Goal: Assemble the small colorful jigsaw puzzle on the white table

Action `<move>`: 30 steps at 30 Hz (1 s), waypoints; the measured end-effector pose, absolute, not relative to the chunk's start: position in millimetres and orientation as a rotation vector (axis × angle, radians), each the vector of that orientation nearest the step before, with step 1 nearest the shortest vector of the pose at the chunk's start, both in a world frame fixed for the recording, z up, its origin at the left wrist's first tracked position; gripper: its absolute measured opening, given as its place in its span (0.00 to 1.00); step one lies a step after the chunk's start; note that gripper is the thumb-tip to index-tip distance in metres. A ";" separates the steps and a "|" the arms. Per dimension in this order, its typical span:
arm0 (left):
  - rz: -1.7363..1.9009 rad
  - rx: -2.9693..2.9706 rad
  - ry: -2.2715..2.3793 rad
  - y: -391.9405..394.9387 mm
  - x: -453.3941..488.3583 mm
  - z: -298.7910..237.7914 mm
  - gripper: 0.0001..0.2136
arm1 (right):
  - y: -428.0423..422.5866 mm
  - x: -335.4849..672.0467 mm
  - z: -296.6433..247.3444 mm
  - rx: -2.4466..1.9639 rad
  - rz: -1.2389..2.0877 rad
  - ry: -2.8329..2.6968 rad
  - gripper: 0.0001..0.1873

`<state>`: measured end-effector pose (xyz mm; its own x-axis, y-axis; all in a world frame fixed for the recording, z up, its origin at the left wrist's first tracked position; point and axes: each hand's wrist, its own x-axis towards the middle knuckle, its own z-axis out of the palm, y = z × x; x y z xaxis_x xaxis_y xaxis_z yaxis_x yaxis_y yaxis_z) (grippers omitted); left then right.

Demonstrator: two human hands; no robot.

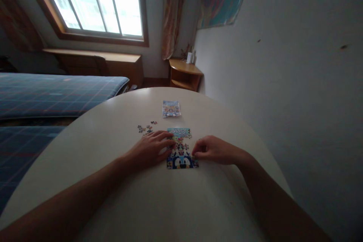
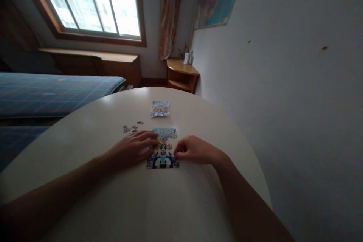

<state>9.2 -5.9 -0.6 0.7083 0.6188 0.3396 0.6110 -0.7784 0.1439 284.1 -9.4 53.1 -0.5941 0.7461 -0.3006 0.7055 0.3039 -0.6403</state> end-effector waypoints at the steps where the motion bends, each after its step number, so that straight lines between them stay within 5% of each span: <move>1: 0.588 2.885 1.038 -6.0 9.1 -0.5 0.13 | -9.2 284.4 52.9 -1.379 1.179 -2.497 0.13; 30: 0.593 2.857 1.043 -6.0 9.3 -0.7 0.13 | -8.6 285.9 52.2 -1.370 1.237 -2.464 0.13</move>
